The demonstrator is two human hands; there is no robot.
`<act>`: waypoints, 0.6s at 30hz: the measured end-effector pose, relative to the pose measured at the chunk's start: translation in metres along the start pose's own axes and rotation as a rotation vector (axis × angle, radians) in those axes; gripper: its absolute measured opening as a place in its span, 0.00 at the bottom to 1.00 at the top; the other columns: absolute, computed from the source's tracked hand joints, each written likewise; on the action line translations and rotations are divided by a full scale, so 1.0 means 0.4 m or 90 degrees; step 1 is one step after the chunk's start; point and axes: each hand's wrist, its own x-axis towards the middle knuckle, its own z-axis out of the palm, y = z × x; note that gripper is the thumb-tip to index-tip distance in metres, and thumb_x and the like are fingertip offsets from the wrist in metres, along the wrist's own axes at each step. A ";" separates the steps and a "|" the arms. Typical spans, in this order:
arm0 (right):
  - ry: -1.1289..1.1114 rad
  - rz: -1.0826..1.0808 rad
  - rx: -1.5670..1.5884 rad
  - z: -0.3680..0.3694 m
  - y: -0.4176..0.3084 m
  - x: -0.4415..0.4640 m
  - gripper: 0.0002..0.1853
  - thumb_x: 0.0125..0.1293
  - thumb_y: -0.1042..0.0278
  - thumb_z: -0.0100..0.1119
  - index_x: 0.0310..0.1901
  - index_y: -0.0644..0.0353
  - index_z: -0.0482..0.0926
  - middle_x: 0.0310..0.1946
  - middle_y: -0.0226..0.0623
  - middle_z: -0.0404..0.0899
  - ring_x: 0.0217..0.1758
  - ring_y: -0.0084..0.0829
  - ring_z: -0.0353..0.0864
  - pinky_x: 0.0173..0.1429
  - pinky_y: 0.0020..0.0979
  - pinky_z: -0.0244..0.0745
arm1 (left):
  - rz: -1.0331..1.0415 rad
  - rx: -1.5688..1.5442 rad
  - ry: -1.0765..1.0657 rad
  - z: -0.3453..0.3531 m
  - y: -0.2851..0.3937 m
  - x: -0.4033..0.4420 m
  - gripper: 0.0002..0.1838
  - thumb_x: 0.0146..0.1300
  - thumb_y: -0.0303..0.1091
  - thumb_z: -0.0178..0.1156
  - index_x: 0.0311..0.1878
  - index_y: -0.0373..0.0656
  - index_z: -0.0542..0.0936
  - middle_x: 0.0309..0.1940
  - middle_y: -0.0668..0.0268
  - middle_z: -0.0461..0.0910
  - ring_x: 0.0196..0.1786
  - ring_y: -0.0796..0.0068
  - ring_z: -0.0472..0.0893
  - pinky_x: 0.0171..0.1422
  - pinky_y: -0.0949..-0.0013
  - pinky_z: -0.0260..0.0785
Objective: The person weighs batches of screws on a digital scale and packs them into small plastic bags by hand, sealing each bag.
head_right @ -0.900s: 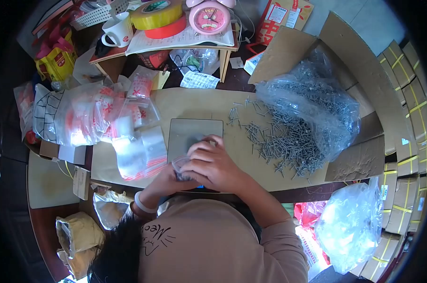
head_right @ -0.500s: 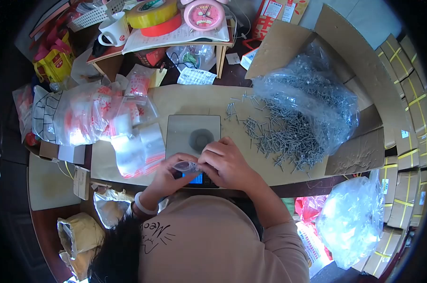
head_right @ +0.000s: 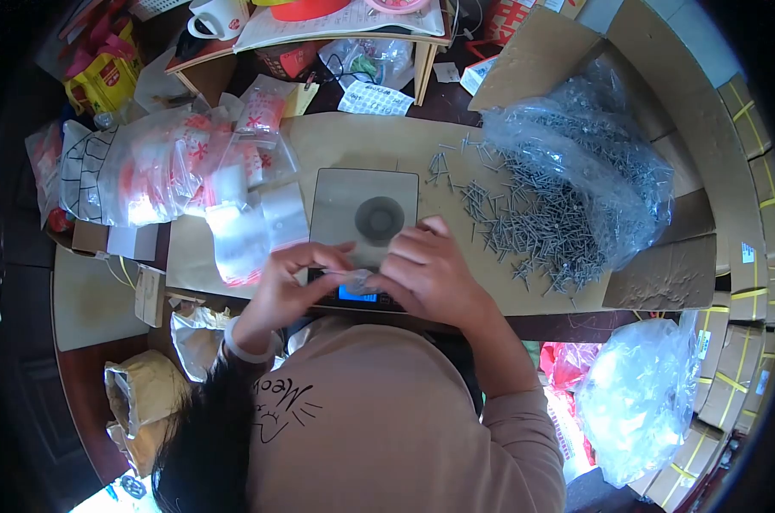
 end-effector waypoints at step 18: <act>0.033 0.760 -0.579 -0.027 0.327 -0.351 0.27 0.61 0.43 0.56 0.51 0.58 0.73 0.48 0.49 0.70 0.53 0.50 0.70 0.49 0.51 0.70 | -0.422 0.413 0.046 -0.345 0.036 -0.300 0.07 0.49 0.24 0.67 0.34 0.36 0.82 0.26 0.60 0.83 0.31 0.74 0.82 0.37 0.72 0.72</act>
